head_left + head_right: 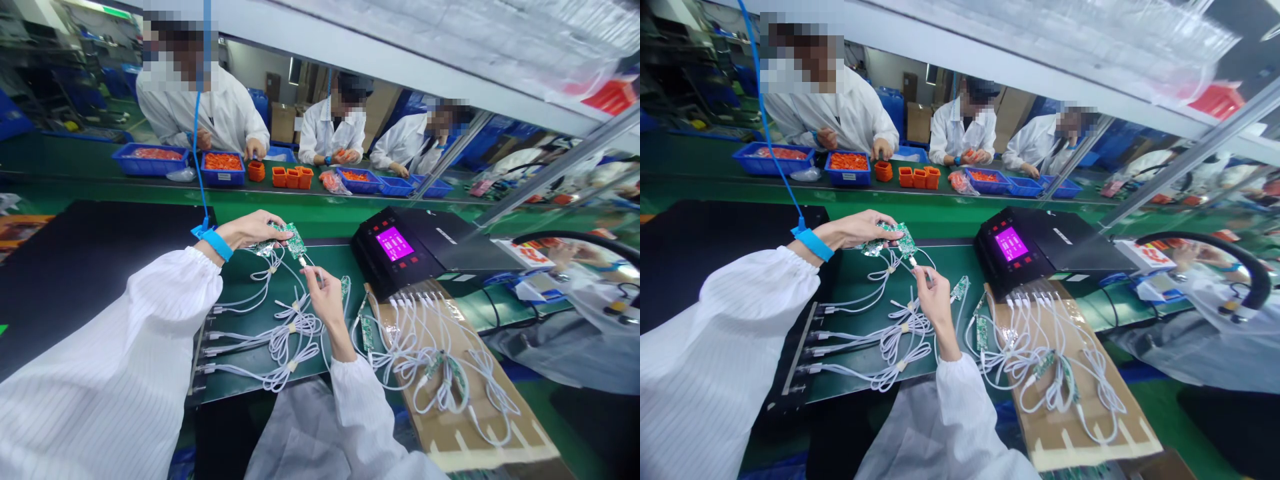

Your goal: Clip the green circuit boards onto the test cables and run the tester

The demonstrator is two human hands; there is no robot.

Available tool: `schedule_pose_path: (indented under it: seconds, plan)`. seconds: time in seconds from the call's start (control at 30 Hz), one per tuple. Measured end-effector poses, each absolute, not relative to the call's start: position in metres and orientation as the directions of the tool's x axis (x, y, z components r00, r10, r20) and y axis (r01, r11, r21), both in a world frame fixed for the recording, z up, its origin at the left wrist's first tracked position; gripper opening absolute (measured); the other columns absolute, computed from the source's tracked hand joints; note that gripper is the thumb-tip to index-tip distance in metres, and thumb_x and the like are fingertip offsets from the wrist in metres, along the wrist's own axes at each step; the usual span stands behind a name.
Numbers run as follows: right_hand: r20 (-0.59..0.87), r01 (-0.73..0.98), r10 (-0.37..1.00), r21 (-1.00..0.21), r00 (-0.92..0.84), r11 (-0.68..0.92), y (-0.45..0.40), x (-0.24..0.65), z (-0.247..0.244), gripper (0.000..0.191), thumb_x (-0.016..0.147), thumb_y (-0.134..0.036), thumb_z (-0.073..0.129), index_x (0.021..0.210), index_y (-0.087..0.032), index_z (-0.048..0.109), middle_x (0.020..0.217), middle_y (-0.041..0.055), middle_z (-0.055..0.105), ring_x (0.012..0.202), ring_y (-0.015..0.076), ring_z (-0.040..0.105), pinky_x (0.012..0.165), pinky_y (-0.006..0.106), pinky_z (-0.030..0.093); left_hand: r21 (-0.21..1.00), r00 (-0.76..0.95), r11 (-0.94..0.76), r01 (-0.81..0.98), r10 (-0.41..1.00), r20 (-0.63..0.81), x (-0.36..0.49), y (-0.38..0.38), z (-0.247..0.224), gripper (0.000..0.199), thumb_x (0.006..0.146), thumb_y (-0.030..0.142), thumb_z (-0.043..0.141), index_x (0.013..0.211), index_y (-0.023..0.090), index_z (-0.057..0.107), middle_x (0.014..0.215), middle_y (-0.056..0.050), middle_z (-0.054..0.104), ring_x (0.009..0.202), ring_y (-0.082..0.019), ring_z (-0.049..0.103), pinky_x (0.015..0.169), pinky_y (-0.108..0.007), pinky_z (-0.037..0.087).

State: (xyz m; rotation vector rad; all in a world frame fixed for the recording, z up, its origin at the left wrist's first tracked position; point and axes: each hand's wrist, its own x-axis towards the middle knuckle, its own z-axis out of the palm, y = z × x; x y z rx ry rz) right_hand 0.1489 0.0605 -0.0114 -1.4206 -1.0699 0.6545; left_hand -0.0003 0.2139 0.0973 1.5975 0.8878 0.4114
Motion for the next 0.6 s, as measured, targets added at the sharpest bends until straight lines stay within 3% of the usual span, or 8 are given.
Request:
schedule_pose_path:
  seconds: [0.27,0.37,0.47,0.6]
  plan:
    - [0.187,0.254,0.871,-0.964,0.454,0.075,0.062,0.150,-0.010,0.052,0.090,-0.063,0.058,0.091,-0.015,0.078,0.057,-0.0053,0.039,0.048,0.0087,0.025,0.045,0.025,0.019,0.955,0.658,-0.027,0.296,0.731,-0.183,0.002,0.208,0.098,0.045,0.052,0.043,0.099,0.066,0.013,0.069,0.065,-0.007,0.068,0.059,-0.012,0.057,0.057,-0.026,0.043]
    - [0.192,0.300,0.866,-0.952,0.461,0.052,0.064,0.153,-0.012,0.053,0.091,-0.063,0.056,0.094,-0.016,0.079,0.061,-0.0025,0.050,0.050,0.0105,0.035,0.047,0.025,0.028,0.962,0.631,-0.058,0.266,0.766,-0.128,0.004,0.206,0.097,0.046,0.053,0.044,0.098,0.071,0.013,0.069,0.067,-0.006,0.069,0.059,-0.012,0.058,0.056,-0.025,0.041]
    - [0.243,0.355,0.833,-0.933,0.497,0.061,0.064,0.160,-0.019,0.055,0.094,-0.064,0.053,0.104,-0.016,0.078,0.078,0.0040,0.066,0.064,0.0155,0.053,0.058,0.026,0.043,0.963,0.579,-0.087,0.253,0.811,-0.079,0.007,0.206,0.094,0.049,0.055,0.044,0.098,0.080,0.014,0.069,0.067,-0.004,0.068,0.056,-0.011,0.057,0.054,-0.025,0.040]
    - [0.291,0.390,0.749,-0.919,0.595,0.048,0.058,0.171,-0.030,0.060,0.102,-0.062,0.039,0.121,-0.016,0.073,0.095,0.0090,0.070,0.077,0.0179,0.060,0.074,0.032,0.051,0.937,0.551,-0.184,0.296,0.835,-0.010,0.012,0.205,0.091,0.046,0.068,0.046,0.091,0.093,0.014,0.069,0.066,-0.003,0.068,0.052,-0.012,0.055,0.050,-0.025,0.036]
